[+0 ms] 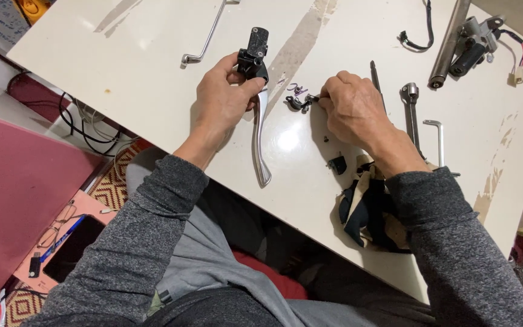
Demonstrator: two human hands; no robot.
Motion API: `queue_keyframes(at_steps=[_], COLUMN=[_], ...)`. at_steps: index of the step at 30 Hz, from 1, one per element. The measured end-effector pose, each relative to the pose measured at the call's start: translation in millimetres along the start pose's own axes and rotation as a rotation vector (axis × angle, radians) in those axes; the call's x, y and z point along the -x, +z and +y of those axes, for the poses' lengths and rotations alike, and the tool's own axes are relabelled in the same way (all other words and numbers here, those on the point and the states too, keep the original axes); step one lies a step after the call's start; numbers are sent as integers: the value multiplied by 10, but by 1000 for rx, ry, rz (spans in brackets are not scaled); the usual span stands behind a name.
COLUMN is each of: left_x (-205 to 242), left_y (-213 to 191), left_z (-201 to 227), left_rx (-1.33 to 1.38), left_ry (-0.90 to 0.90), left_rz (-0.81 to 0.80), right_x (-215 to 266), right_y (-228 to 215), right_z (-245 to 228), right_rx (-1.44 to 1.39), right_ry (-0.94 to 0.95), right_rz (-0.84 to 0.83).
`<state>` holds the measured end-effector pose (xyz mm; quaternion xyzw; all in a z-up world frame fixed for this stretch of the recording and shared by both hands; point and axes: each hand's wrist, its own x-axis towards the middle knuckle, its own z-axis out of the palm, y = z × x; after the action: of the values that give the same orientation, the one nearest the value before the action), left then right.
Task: Reassembling a bicycle brake lever and master cylinder assembly on a work surface, including fitting the lever and using a wrench.
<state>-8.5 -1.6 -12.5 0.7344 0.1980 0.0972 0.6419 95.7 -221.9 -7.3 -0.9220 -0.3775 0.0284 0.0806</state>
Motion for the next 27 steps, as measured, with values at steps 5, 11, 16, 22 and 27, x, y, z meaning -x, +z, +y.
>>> queue_keyframes(at_steps=[5,11,16,22,27], left_x=[-1,-18,-180,-192,-197], left_y=[-4,-35,-12,-18,12], left_z=[-12,48,-73,-27,-32], left_rx=[-55,-189,-195,-130,26], left_ry=[17,4,-11,-88,-74], left_rz=[1,-2,28,30,73], right_x=[34,71,176,136,125], right_y=[-38,34,108,297,304], right_z=[-11,-135,-794,-1146,-1004], right_rx=[5,101,-208,-355,-414], right_ry=[13,-154,-84,74,87], right_rz=[11,262,133,-71,-24])
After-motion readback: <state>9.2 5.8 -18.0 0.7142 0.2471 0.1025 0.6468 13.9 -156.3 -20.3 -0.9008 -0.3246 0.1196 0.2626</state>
